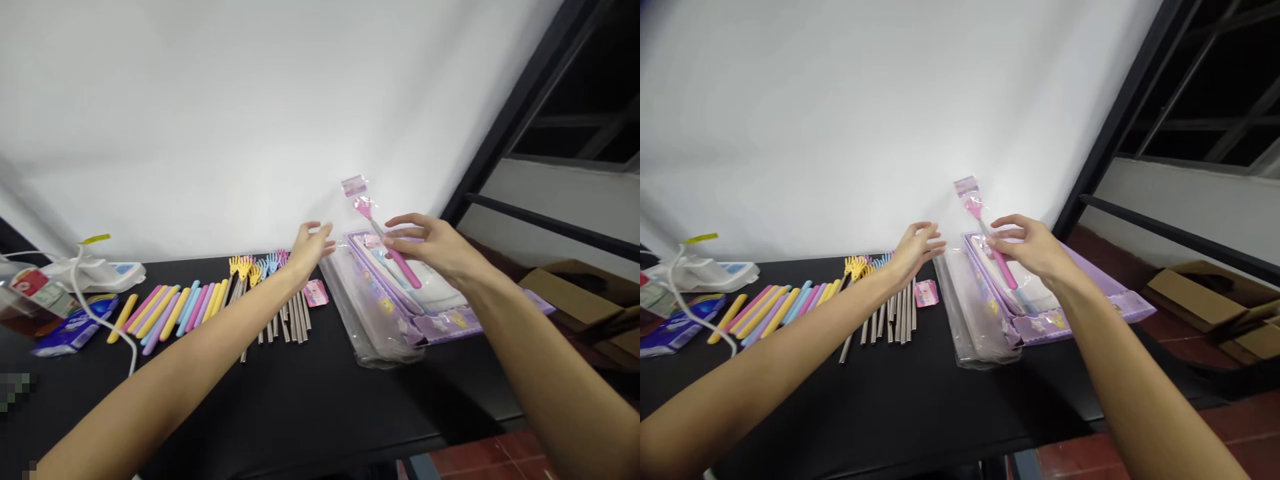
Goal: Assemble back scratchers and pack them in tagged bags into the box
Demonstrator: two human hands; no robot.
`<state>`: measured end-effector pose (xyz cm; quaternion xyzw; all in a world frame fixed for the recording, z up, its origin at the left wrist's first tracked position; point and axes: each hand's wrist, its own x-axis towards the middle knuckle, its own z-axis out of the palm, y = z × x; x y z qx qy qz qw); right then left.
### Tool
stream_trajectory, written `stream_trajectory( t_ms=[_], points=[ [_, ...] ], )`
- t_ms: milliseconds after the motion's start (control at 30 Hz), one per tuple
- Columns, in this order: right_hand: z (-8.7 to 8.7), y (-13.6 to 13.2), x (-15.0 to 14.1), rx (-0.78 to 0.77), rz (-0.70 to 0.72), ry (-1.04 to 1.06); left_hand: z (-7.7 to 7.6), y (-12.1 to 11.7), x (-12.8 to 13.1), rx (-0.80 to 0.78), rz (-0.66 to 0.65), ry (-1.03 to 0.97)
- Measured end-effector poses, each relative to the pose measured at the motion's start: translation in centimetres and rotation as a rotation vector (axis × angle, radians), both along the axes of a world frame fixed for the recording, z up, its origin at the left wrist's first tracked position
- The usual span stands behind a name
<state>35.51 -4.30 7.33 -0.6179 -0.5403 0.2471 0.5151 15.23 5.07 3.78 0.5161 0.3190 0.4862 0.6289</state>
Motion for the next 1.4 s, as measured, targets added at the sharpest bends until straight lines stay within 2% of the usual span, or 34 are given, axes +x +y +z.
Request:
stream_trajectory(
  t_ms=[67,167,267,367,467,567,633,733,867,933,1000,1100,1233,1333,1400],
  points=[
    [-0.9,0.4,3.2,-0.043,-0.058,-0.042,-1.3,-0.6,1.1,0.155,-0.077,0.242],
    [-3.0,0.7,6.7,-0.175,-0.07,-0.039,-2.7,-1.7,2.4,0.514,-0.169,0.53],
    [-5.2,0.7,8.1,-0.241,-0.018,-0.02,-3.4,-2.5,3.4,0.81,-0.187,0.628],
    [-6.5,0.6,7.7,-0.275,0.029,-0.017,-3.8,-2.5,4.4,0.961,-0.163,0.666],
    [-6.9,0.8,6.8,-0.312,0.119,-0.15,-4.1,-2.2,4.9,0.98,-0.178,0.689],
    [-6.7,0.9,6.2,-0.319,0.145,-0.494,-4.2,-2.0,4.9,0.972,-0.184,0.704],
    [-6.5,1.0,6.1,-0.293,0.146,-0.643,-4.2,-1.9,4.6,0.975,-0.172,0.715],
    [-5.8,1.4,6.0,-0.212,0.133,-0.67,-3.6,-1.3,4.0,0.98,-0.148,0.723],
    [-4.3,2.4,5.1,-0.13,0.04,-0.605,-1.7,0.1,1.6,0.92,-0.175,0.746],
    [-3.9,3.1,4.6,-0.174,0.007,-0.643,-0.8,0.6,-0.5,0.89,-0.237,0.853],
    [-3.9,3.9,4.4,-0.317,-0.098,-0.742,-0.4,0.7,-2.8,0.92,-0.337,1.006],
    [-4.8,4.6,4.2,-0.505,-0.214,-0.831,-0.9,0.2,-5.6,1.03,-0.422,1.242],
    [-5.7,4.4,3.7,-0.6,-0.17,-0.802,-2.1,-0.4,-6.5,1.075,-0.396,1.346],
    [-4.9,3.6,2.8,-0.546,-0.165,-0.859,-2.4,-0.2,-6.1,1.088,-0.398,1.327],
    [-3.8,3.0,1.6,-0.428,-0.202,-0.898,-2.3,-0.1,-5.9,1.091,-0.406,1.327]
  ],
)
